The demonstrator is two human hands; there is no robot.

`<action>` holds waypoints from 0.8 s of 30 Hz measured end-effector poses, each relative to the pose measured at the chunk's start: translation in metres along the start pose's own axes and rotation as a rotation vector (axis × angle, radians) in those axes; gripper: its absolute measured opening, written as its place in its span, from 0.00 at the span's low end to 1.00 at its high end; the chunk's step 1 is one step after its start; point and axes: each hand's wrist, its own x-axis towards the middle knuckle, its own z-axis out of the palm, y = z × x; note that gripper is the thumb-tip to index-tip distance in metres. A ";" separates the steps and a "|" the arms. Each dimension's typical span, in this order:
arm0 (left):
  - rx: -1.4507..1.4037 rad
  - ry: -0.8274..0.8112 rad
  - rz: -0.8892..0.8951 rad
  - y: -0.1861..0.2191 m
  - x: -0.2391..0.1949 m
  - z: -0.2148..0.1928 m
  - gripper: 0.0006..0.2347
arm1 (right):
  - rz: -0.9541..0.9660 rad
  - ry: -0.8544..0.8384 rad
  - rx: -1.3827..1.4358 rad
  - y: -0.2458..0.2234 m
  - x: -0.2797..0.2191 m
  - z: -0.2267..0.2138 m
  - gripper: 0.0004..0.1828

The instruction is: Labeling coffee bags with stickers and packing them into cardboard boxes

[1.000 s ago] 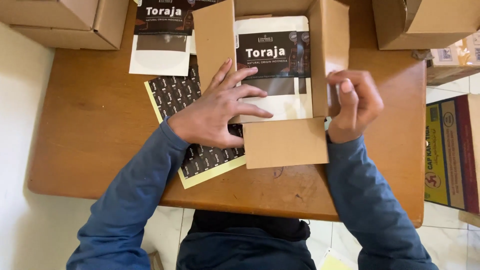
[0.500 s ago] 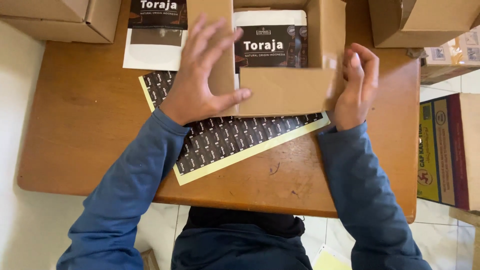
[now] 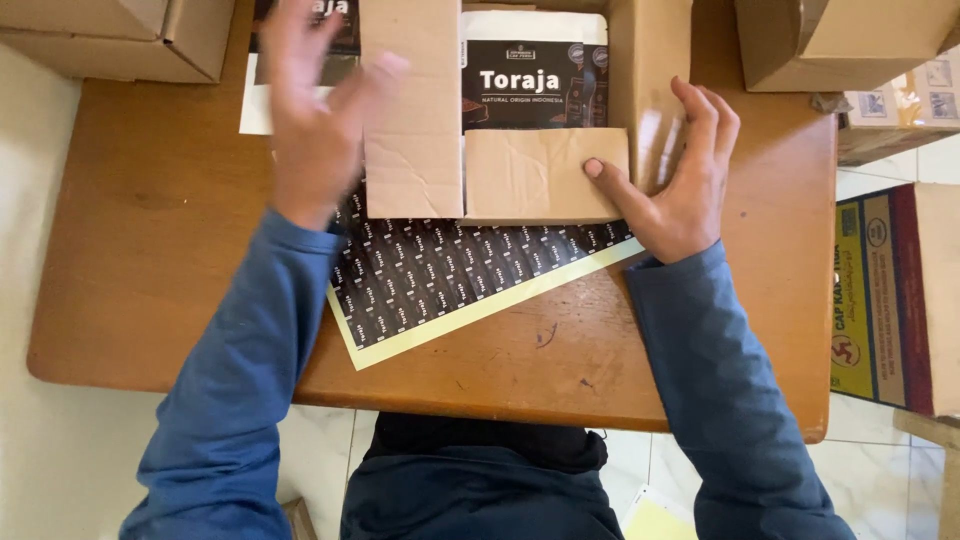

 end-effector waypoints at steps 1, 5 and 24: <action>0.000 -0.003 0.002 0.003 0.007 -0.004 0.28 | 0.001 0.003 0.000 0.003 0.000 0.000 0.45; -0.272 0.075 -0.248 0.022 0.019 -0.015 0.11 | -0.012 0.010 -0.041 0.007 -0.002 0.003 0.44; 0.496 -0.507 0.445 0.031 -0.039 0.057 0.27 | -0.054 0.151 0.017 0.013 0.003 -0.003 0.23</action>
